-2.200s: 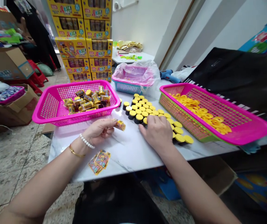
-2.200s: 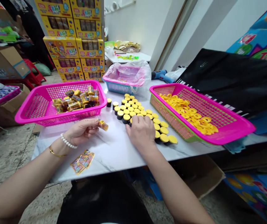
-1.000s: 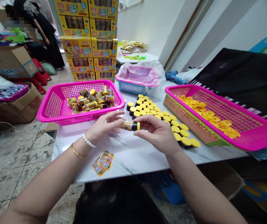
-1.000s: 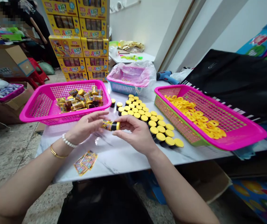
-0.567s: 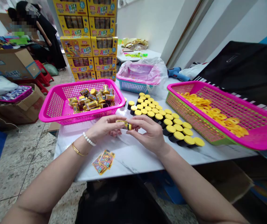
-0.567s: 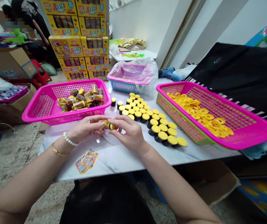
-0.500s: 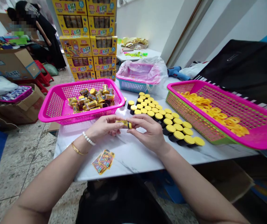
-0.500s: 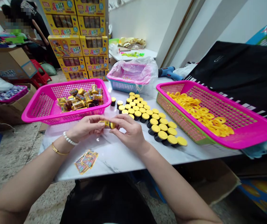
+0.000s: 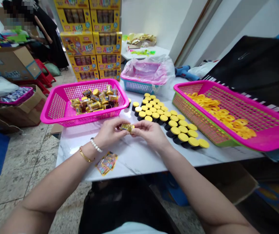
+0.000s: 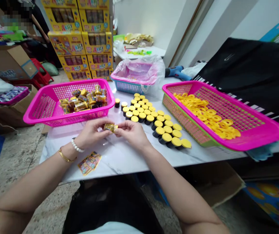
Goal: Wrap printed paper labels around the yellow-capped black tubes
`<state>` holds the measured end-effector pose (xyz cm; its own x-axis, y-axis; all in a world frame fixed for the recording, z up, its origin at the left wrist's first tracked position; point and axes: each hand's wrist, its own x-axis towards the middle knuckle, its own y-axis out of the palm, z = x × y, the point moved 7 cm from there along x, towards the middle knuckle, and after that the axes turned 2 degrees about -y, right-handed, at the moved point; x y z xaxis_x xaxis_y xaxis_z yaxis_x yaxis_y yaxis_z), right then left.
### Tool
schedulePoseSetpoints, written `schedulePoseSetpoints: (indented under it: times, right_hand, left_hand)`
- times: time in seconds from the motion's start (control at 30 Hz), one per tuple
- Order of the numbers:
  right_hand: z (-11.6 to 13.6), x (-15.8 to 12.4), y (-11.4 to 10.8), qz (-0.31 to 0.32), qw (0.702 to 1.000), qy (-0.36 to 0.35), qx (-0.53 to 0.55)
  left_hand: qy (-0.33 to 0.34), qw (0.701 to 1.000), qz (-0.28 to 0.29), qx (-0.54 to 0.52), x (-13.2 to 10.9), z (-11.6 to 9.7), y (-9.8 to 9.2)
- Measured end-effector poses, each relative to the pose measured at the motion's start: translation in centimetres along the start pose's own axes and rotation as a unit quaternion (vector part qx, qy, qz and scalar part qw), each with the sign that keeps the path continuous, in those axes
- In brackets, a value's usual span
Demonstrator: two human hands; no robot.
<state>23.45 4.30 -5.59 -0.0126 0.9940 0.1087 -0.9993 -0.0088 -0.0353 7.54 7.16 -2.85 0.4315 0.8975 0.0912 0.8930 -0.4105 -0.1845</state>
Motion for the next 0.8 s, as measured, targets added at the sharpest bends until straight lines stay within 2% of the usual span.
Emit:
schedulePoseSetpoints:
  times: [0.07, 0.13, 0.2, 0.27, 0.33, 0.4, 0.47, 0.53, 0.67, 0.8]
  right_hand:
    - [0.0, 0.2, 0.3, 0.018, 1.000, 0.001, 0.019]
    - [1.0, 0.1, 0.0, -0.005, 0.997, -0.074, -0.005]
    - [2.1, -0.4, -0.2, -0.030, 0.985, -0.158, -0.060]
    - [2.3, -0.8, 0.0, -0.035, 0.977, -0.190, -0.092]
    - [1.6, -0.6, 0.2, -0.026, 0.986, -0.153, -0.062]
    - [0.4, -0.2, 0.4, -0.011, 0.997, -0.073, -0.001]
    - [-0.5, 0.1, 0.9, 0.023, 0.999, 0.001, 0.046]
    - [-0.7, 0.3, 1.3, 0.058, 0.995, 0.032, 0.070]
    - [0.5, 0.3, 1.1, 0.063, 0.995, -0.031, 0.074]
    - [1.4, 0.0, 0.8, 0.031, 0.993, -0.097, 0.062]
  left_hand:
    - [-0.011, 1.000, -0.022, -0.004, 0.0, 0.2, -0.2]
    - [-0.065, 0.995, -0.021, -0.074, 0.2, 1.2, -0.4]
    - [-0.116, 0.985, 0.006, -0.129, 0.3, 2.1, -0.1]
    - [-0.115, 0.983, 0.041, -0.135, 0.3, 2.1, 0.4]
    - [-0.081, 0.990, 0.043, -0.108, 0.3, 1.7, 0.5]
    - [-0.067, 0.994, 0.030, -0.086, 0.3, 1.5, 0.4]
    - [-0.090, 0.991, 0.037, -0.088, 0.3, 1.8, 0.6]
    - [-0.142, 0.982, 0.063, -0.110, 0.3, 2.6, 0.9]
    - [-0.237, 0.954, 0.093, -0.159, -0.2, 3.9, 1.3]
    - [-0.228, 0.942, 0.124, -0.213, -0.5, 3.2, 1.8]
